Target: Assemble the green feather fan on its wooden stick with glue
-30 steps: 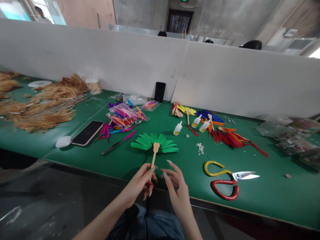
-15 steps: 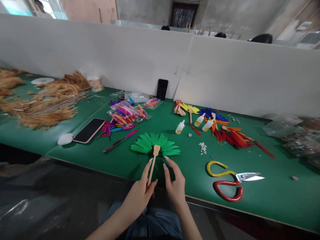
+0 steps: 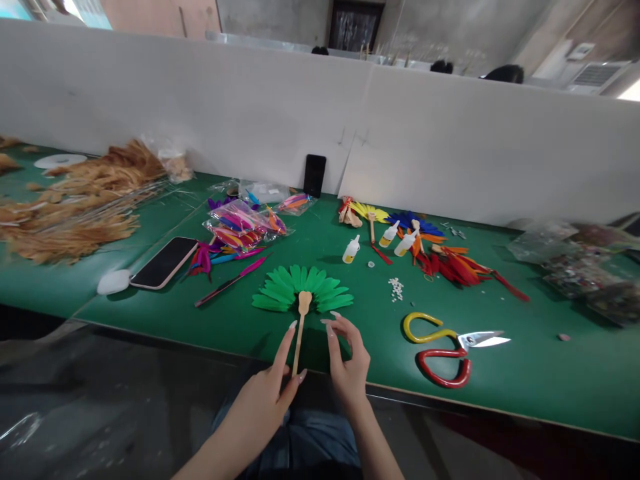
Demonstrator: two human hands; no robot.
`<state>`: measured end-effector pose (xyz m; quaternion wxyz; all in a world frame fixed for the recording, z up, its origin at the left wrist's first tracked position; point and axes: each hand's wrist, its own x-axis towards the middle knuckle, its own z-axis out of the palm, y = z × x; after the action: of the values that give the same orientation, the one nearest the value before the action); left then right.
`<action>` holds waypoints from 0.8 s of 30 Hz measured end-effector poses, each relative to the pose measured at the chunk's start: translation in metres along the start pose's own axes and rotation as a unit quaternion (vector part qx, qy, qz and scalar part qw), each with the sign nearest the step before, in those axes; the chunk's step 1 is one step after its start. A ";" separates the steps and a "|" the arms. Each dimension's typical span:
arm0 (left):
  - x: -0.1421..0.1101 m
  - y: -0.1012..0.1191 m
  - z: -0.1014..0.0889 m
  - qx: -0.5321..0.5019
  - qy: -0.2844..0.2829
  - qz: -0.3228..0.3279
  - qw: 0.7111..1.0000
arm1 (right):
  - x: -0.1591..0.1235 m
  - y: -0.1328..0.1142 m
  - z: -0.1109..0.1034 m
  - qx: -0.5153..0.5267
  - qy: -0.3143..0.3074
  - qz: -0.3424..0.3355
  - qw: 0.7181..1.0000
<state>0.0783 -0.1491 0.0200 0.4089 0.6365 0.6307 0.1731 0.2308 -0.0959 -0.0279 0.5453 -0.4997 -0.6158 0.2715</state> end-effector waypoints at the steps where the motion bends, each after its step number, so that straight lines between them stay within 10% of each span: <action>1: -0.002 -0.001 -0.004 0.002 -0.001 -0.002 1.000 | 0.001 -0.001 -0.003 0.005 0.007 -0.001 1.000; 10: 0.005 -0.022 -0.049 -0.160 0.153 0.024 0.975 | 0.065 0.014 -0.096 -0.125 0.044 0.088 0.987; 14: 0.015 -0.005 -0.055 -0.417 0.113 0.040 0.901 | 0.108 0.030 -0.129 -0.377 -0.030 0.142 0.915; 19: 0.029 0.007 -0.045 -0.556 0.088 0.044 0.825 | 0.130 0.050 -0.119 -0.580 -0.127 0.159 0.789; 24: 0.034 0.002 -0.034 -0.542 0.076 0.016 0.837 | 0.132 0.066 -0.097 -0.598 -0.155 0.137 0.775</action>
<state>0.0596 -0.1060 0.0318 0.6361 0.3084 0.4548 0.5418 0.3558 0.0270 -0.0079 -0.0090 -0.7551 -0.6555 -0.0057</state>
